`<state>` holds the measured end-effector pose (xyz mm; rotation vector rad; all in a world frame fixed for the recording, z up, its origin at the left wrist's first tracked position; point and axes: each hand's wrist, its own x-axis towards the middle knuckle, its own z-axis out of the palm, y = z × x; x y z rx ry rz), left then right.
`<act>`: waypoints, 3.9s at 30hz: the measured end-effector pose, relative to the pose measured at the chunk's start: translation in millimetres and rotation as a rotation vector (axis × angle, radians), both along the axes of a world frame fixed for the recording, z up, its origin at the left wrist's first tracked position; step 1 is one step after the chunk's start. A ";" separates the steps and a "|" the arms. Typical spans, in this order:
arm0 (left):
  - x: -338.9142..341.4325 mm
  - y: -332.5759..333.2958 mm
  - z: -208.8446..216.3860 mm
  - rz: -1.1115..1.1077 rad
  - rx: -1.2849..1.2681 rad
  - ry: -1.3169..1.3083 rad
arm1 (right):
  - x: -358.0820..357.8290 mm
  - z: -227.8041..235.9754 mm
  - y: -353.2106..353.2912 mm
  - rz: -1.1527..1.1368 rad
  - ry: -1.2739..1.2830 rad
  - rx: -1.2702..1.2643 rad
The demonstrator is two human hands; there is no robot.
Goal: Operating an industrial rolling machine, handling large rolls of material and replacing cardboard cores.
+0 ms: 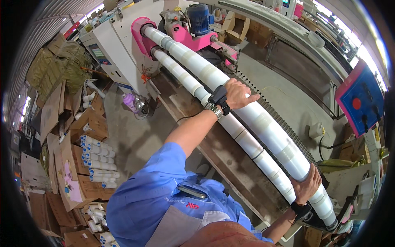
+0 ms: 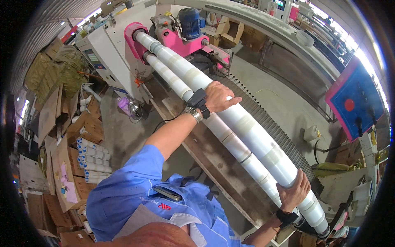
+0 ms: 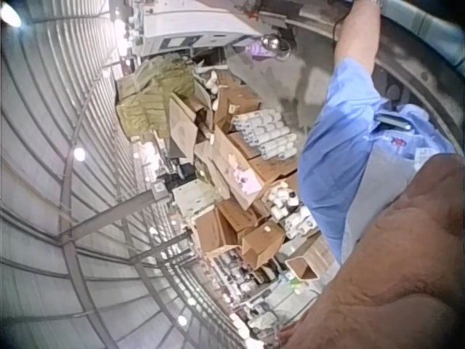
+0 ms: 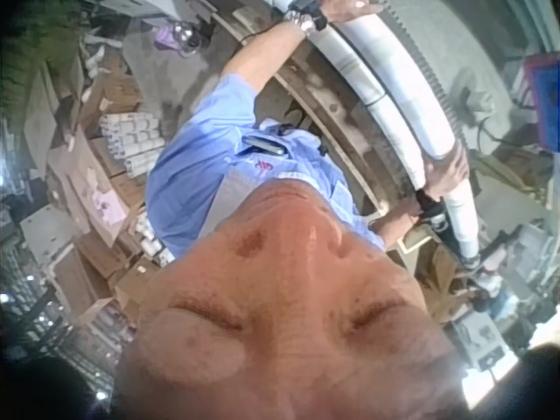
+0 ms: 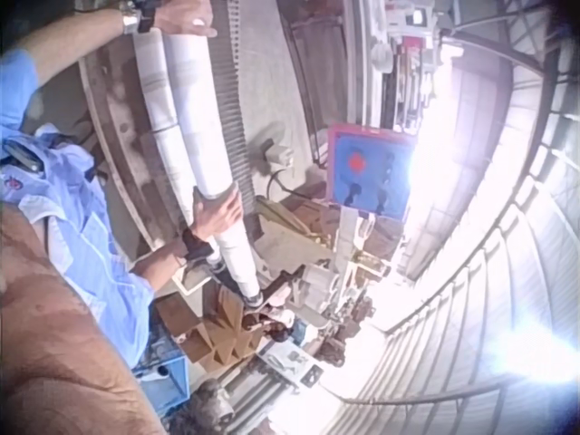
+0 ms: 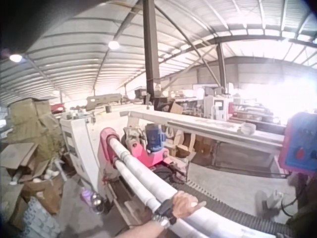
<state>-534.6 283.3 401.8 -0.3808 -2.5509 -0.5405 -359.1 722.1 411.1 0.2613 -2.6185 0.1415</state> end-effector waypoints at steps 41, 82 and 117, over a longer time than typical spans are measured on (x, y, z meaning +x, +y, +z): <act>-2.3 -6.5 -1.9 0.009 0.038 0.013 | -2.4 -3.6 -4.1 -0.026 -0.032 0.010; -3.5 -3.4 4.3 -0.034 0.003 -0.020 | -2.5 -1.5 -3.0 0.032 -0.001 0.022; -13.7 -11.6 -5.7 -0.147 0.042 0.139 | -6.1 -4.2 -7.4 0.017 0.022 0.020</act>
